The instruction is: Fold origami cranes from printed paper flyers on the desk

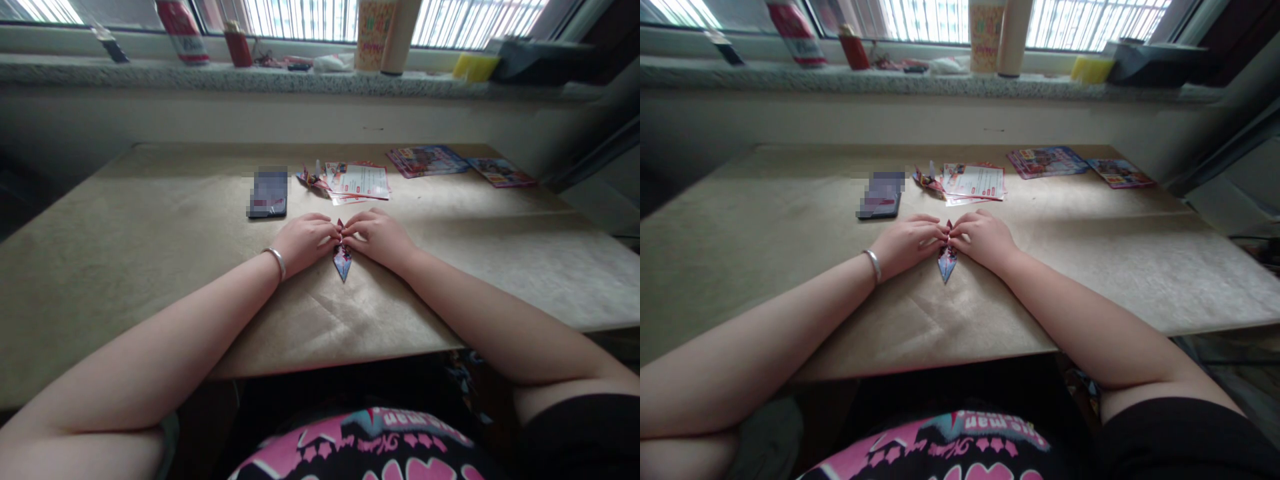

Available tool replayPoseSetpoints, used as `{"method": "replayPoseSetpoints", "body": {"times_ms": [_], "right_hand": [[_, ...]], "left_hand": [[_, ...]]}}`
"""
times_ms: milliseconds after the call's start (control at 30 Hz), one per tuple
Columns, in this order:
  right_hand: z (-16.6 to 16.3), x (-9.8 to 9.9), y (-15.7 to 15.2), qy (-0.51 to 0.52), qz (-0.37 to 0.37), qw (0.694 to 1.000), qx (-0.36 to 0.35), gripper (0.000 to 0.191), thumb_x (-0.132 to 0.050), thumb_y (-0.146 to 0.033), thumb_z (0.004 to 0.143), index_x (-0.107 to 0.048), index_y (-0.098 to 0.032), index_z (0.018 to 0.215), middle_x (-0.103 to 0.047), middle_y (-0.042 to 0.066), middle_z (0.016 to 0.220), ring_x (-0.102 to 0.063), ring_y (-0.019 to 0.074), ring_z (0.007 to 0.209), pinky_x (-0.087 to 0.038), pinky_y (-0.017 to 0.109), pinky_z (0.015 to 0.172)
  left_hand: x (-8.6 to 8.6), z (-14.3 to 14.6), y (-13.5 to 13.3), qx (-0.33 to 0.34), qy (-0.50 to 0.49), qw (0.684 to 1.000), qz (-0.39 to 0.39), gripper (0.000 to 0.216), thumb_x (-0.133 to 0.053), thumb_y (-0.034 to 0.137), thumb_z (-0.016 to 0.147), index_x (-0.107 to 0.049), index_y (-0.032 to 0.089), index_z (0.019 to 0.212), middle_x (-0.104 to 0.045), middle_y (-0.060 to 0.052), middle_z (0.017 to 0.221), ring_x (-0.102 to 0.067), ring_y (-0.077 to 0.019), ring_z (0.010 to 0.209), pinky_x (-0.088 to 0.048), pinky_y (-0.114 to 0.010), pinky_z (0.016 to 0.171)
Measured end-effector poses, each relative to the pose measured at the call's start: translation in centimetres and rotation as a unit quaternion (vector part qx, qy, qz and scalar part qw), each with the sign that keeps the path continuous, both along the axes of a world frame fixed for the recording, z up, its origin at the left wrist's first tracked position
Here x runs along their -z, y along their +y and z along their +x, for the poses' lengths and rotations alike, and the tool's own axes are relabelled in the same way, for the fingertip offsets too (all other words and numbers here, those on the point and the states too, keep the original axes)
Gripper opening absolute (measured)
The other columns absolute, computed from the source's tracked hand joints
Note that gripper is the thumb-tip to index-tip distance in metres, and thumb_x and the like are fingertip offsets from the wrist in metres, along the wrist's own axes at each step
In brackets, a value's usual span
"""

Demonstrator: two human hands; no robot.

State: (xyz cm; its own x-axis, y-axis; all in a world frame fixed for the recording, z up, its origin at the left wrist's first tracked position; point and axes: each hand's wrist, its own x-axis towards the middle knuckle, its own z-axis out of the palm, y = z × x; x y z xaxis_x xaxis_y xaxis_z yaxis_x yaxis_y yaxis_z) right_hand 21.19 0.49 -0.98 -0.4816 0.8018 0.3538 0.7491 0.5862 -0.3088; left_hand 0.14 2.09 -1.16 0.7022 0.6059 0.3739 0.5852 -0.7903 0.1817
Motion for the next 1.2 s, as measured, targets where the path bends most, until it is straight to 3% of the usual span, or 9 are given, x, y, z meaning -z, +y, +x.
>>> {"method": "replayPoseSetpoints", "body": {"times_ms": [133,400,467,567,667,800,967,1200], "right_hand": [[0.0,0.0,0.2,0.005,-0.019,1.000,0.010,0.023,-0.062,-0.042,0.087,-0.077,-0.025,0.092,-0.073,0.003,0.102,-0.057,0.0230,0.096,-0.041,0.039,0.089],[-0.3,0.2,0.1,0.019,-0.024,0.998,0.063,0.018,-0.070,-0.044,0.081,-0.072,-0.026,0.084,-0.070,0.005,0.103,-0.052,0.0274,0.106,-0.037,0.044,0.095],[-0.2,0.3,0.2,0.015,-0.026,0.996,0.078,0.024,-0.070,-0.047,0.079,-0.071,-0.026,0.090,-0.068,0.006,0.106,-0.051,0.0289,0.107,-0.037,0.045,0.095],[-0.1,0.5,0.4,0.003,-0.033,0.994,0.106,0.038,-0.071,-0.053,0.076,-0.070,-0.023,0.099,-0.065,0.010,0.110,-0.050,0.0309,0.108,-0.039,0.046,0.094],[0.1,0.8,0.6,0.005,-0.033,0.994,0.100,0.039,-0.069,-0.055,0.077,-0.070,-0.023,0.097,-0.063,0.011,0.111,-0.050,0.0307,0.109,-0.040,0.046,0.095],[0.4,1.1,0.8,0.023,-0.032,0.997,0.070,0.034,-0.067,-0.053,0.079,-0.070,-0.023,0.097,-0.063,0.010,0.109,-0.051,0.0291,0.110,-0.039,0.045,0.097],[0.5,1.0,0.7,0.035,-0.038,0.998,0.024,0.027,-0.066,-0.047,0.082,-0.071,-0.024,0.094,-0.064,0.009,0.109,-0.053,0.0268,0.110,-0.039,0.043,0.099],[0.5,0.8,0.5,0.052,-0.034,0.998,-0.030,0.024,-0.066,-0.045,0.083,-0.071,-0.024,0.092,-0.066,0.008,0.110,-0.054,0.0243,0.111,-0.039,0.041,0.101]], "left_hand": [[0.0,0.1,0.0,-0.024,0.014,1.000,-0.003,0.024,-0.053,0.031,0.092,-0.071,0.019,0.102,-0.073,-0.006,0.105,-0.063,-0.0219,0.108,-0.050,-0.036,0.097],[0.1,0.0,0.6,0.001,-0.025,0.997,-0.073,0.020,-0.057,0.036,0.091,-0.071,0.021,0.093,-0.071,-0.005,0.112,-0.061,-0.0206,0.109,-0.044,-0.038,0.103],[0.1,0.1,0.6,-0.011,-0.016,0.996,-0.082,0.024,-0.056,0.038,0.091,-0.069,0.021,0.101,-0.068,-0.006,0.116,-0.059,-0.0213,0.112,-0.042,-0.039,0.104],[0.1,0.2,0.5,-0.030,0.018,0.996,-0.084,0.041,-0.049,0.041,0.094,-0.057,0.019,0.128,-0.058,-0.010,0.133,-0.050,-0.0239,0.124,-0.037,-0.041,0.110],[0.1,0.3,0.4,-0.029,0.056,0.994,-0.089,0.046,-0.040,0.040,0.097,-0.049,0.021,0.138,-0.044,-0.009,0.148,-0.038,-0.0260,0.136,-0.029,-0.043,0.116],[0.1,0.3,0.2,-0.024,0.070,0.994,-0.083,0.044,-0.036,0.038,0.098,-0.051,0.020,0.136,-0.047,-0.008,0.146,-0.037,-0.0250,0.137,-0.025,-0.043,0.117],[0.0,0.3,-0.2,-0.037,0.029,0.997,-0.059,0.039,-0.044,0.043,0.094,-0.060,0.016,0.118,-0.057,-0.012,0.129,-0.048,-0.0262,0.124,-0.035,-0.043,0.111],[0.1,0.1,0.0,-0.029,-0.007,0.996,-0.078,0.034,-0.053,0.043,0.090,-0.058,0.015,0.107,-0.061,-0.013,0.116,-0.052,-0.0265,0.115,-0.039,-0.043,0.105]]}}
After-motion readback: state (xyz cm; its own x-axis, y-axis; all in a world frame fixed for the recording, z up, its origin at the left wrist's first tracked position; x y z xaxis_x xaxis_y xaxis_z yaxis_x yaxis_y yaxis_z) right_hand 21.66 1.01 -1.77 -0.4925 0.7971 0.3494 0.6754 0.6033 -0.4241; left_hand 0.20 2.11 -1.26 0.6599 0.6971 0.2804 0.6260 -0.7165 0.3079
